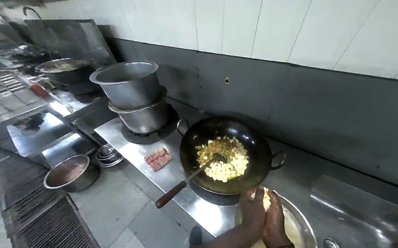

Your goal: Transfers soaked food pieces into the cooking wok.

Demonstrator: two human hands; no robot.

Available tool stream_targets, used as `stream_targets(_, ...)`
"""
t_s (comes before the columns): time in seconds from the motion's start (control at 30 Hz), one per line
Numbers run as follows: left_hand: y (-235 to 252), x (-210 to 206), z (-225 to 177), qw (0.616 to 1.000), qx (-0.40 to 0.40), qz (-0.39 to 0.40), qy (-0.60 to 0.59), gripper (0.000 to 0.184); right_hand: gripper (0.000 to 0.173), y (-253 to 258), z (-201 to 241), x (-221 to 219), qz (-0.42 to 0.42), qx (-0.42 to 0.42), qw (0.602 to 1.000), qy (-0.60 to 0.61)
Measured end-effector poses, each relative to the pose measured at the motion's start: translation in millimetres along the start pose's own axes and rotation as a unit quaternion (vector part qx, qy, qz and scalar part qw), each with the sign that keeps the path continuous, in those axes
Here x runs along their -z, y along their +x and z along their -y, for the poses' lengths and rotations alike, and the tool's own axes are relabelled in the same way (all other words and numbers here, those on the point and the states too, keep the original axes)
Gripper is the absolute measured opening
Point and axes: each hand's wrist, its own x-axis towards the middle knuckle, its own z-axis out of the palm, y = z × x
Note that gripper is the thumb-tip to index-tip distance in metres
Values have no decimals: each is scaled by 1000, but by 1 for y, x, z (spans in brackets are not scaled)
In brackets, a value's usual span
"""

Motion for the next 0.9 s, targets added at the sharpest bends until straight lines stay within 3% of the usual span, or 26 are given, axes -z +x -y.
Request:
stream_targets(0.1, 24, 28, -20, 999, -18, -30, -24, 27, 31, 6, -4, -50, -17, -31, 997, -64)
stream_targets(0.3, 106, 117, -59, 988, 11, -130, -83, 32, 31, 55, -79, -146, 62, -125, 973, -182)
stream_targets(0.4, 186, 167, -67, 986, 78, -87, -115, 58, 49, 92, -100, -204, 97, -179, 946, -251)
stream_targets(0.47, 233, 188, -79, 971, 148, -87, -167, 78, 60, 102, -87, -235, 89, -197, 938, -271)
stream_targets(0.53, 257, 199, -97, 966, 160, -81, -185, 83, 59, 106, -64, -254, 102, -173, 946, -253)
stream_targets(0.6, 259, 200, -113, 973, 136, -61, -176, 78, 55, 133, -64, -240, 167, -110, 961, -190)
stream_targets(0.7, 245, 193, -119, 977, 125, -50, -165, 72, 45, 140, -46, -197, 172, -23, 970, -170)
stream_targets(0.8, 201, 171, -122, 982, 131, 8, -137, 64, 31, 125, -20, -136, 122, 15, 980, -157)
stream_targets(0.9, 158, 136, -102, 975, 146, 99, -135, 52, 28, 100, -3, -62, 64, 30, 980, -186)
